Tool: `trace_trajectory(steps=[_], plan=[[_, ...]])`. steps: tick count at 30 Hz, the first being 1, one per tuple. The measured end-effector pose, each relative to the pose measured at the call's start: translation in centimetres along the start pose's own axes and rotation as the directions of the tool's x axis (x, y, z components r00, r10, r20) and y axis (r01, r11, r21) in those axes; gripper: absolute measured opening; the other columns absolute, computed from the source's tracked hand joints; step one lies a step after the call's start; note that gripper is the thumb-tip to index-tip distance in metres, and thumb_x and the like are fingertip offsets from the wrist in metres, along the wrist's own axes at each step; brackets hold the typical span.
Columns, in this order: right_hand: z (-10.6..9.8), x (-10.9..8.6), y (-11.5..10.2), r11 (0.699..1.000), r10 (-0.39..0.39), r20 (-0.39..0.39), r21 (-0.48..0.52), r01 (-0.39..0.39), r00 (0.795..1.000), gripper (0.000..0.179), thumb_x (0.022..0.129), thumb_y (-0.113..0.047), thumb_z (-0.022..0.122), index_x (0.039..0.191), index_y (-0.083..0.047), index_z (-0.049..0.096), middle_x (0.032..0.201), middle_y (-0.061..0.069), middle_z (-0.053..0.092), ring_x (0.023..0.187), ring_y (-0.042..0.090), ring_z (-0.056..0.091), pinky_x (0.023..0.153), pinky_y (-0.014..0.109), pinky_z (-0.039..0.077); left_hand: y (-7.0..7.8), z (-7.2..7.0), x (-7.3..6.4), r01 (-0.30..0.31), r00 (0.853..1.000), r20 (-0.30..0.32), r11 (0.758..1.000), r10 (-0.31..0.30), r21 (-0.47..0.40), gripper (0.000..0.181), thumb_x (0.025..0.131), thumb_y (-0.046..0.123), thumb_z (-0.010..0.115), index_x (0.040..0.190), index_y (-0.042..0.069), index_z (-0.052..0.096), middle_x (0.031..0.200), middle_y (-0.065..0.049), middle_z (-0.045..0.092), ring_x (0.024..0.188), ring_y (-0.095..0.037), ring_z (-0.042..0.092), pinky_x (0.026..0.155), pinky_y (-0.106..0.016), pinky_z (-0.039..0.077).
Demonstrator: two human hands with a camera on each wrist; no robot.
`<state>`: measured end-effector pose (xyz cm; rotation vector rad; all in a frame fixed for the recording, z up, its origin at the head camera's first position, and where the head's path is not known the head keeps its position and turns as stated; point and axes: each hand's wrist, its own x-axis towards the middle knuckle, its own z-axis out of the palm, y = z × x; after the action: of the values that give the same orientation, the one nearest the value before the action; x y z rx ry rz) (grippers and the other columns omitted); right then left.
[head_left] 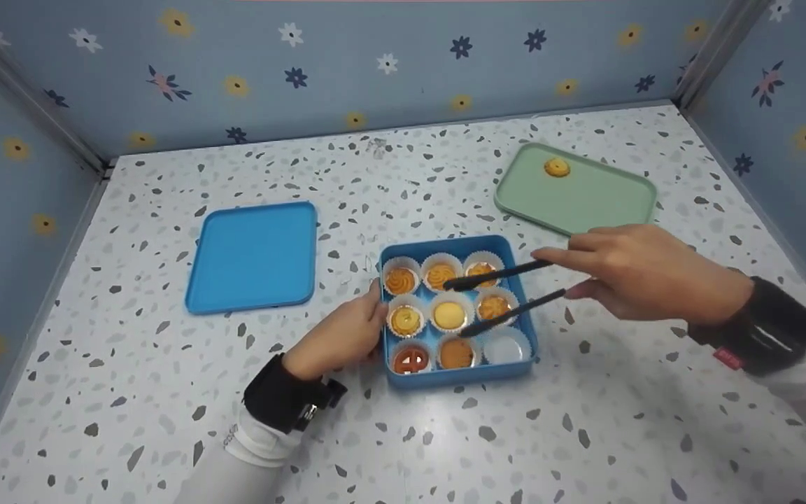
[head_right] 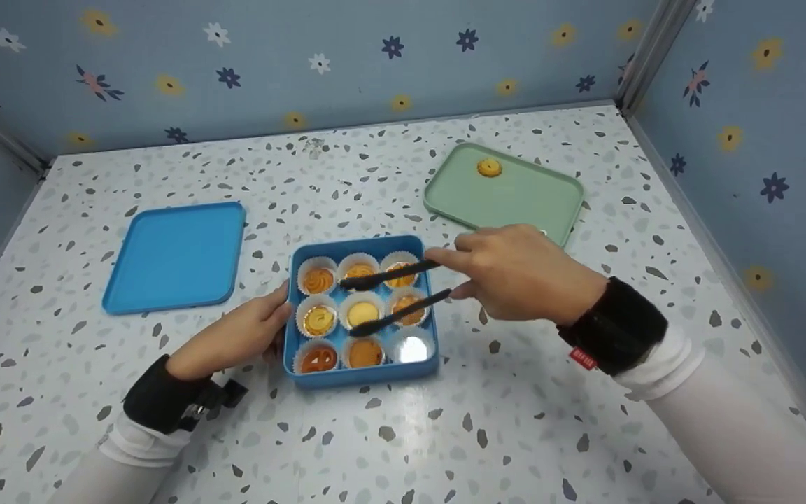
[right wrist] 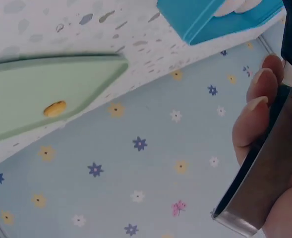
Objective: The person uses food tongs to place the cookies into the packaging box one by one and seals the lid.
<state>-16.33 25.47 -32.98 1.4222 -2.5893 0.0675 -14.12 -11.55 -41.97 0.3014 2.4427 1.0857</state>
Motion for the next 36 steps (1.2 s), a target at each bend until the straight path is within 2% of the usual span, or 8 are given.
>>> trace_trajectory(steps=[3, 6, 11, 16, 21, 24, 29, 36], plan=[[-1.0, -0.3, 1.5, 0.994, 0.101, -0.064, -0.031, -0.103, 0.993, 0.058, 0.081, -0.018, 0.081, 0.135, -0.011, 0.062, 0.083, 0.004, 0.062, 0.061, 0.015, 0.05, 0.046, 0.028, 0.039, 0.0, 0.0, 0.0, 0.007, 1.0, -0.003, 1.0, -0.007, -0.004, 0.059, 0.109, 0.027, 0.034, 0.157, 0.0, 0.013, 0.064, -0.007, 0.058, 0.05, -0.02, 0.053, 0.052, -0.036, 0.043], [-1.3, -0.8, 3.4, 0.964, 0.265, -0.064, -0.018, -0.267, 0.962, 0.056, 0.085, -0.017, 0.079, 0.137, -0.011, 0.06, 0.083, 0.006, 0.062, 0.059, 0.017, 0.05, 0.045, 0.029, 0.036, 0.0, 0.0, 0.0, 0.011, 1.0, -0.005, 1.0, -0.011, -0.005, 0.059, 0.109, 0.027, 0.034, 0.157, 0.0, 0.012, 0.064, -0.007, 0.058, 0.05, -0.02, 0.054, 0.052, -0.036, 0.043], [-0.3, -1.8, 6.7, 0.861, 0.507, 0.052, 0.024, -0.508, 0.861, 0.053, 0.095, -0.025, 0.068, 0.143, -0.007, 0.053, 0.077, 0.004, 0.057, 0.057, 0.017, 0.043, 0.047, 0.032, 0.032, 0.1, 0.1, 0.0, 0.006, 1.0, -0.005, 1.0, -0.006, 0.022, 0.06, 0.109, 0.026, 0.034, 0.157, -0.001, 0.01, 0.065, -0.007, 0.057, 0.05, -0.02, 0.054, 0.053, -0.036, 0.044], [1.6, -3.2, 10.3, 0.751, 0.649, 0.093, 0.075, -0.656, 0.755, 0.054, 0.1, -0.031, 0.059, 0.145, -0.002, 0.049, 0.068, 0.009, 0.056, 0.05, 0.019, 0.036, 0.043, 0.034, 0.026, 0.1, 0.1, 0.2, -0.004, 1.0, -0.013, 0.999, 0.005, 0.051, 0.059, 0.109, 0.025, 0.035, 0.156, -0.002, 0.012, 0.068, -0.006, 0.057, 0.051, -0.019, 0.054, 0.054, -0.035, 0.045], [3.8, -3.7, 13.6, 0.644, 0.745, 0.149, 0.096, -0.759, 0.651, 0.061, 0.102, -0.04, 0.053, 0.145, 0.001, 0.046, 0.09, 0.028, 0.066, 0.054, 0.027, 0.046, 0.044, 0.04, 0.035, 0.0, 0.2, 0.2, 0.012, 1.0, -0.012, 0.999, -0.011, 0.036, 0.06, 0.109, 0.026, 0.035, 0.157, -0.001, 0.011, 0.068, -0.007, 0.057, 0.051, -0.019, 0.053, 0.054, -0.036, 0.045], [4.8, -3.6, 15.0, 0.589, 0.775, 0.213, 0.095, -0.802, 0.595, 0.067, 0.102, -0.047, 0.048, 0.147, 0.002, 0.042, 0.108, 0.034, 0.063, 0.069, 0.039, 0.057, 0.056, 0.052, 0.045, 0.0, 0.1, 0.2, 0.016, 1.0, -0.008, 0.999, -0.016, 0.029, 0.06, 0.109, 0.026, 0.035, 0.157, -0.001, 0.011, 0.067, -0.007, 0.057, 0.051, -0.019, 0.052, 0.054, -0.036, 0.045], [5.5, -3.1, 16.0, 0.551, 0.786, 0.276, 0.094, -0.829, 0.554, 0.073, 0.101, -0.053, 0.043, 0.15, 0.002, 0.037, 0.129, 0.035, 0.054, 0.105, 0.057, 0.054, 0.078, 0.067, 0.045, 0.1, 0.1, 0.1, 0.019, 1.0, -0.006, 0.999, -0.019, 0.027, 0.06, 0.109, 0.027, 0.035, 0.157, 0.0, 0.011, 0.067, -0.007, 0.057, 0.051, -0.019, 0.053, 0.053, -0.036, 0.045], [6.3, -1.9, 16.3, 0.527, 0.798, 0.302, 0.071, -0.847, 0.521, 0.075, 0.102, -0.054, 0.042, 0.15, 0.003, 0.035, 0.136, 0.036, 0.047, 0.115, 0.061, 0.045, 0.087, 0.071, 0.04, 0.2, -0.1, 0.0, 0.021, 1.0, -0.005, 0.999, -0.021, 0.027, 0.06, 0.109, 0.028, 0.033, 0.157, 0.001, 0.01, 0.067, -0.007, 0.057, 0.05, -0.019, 0.051, 0.052, -0.037, 0.045]])
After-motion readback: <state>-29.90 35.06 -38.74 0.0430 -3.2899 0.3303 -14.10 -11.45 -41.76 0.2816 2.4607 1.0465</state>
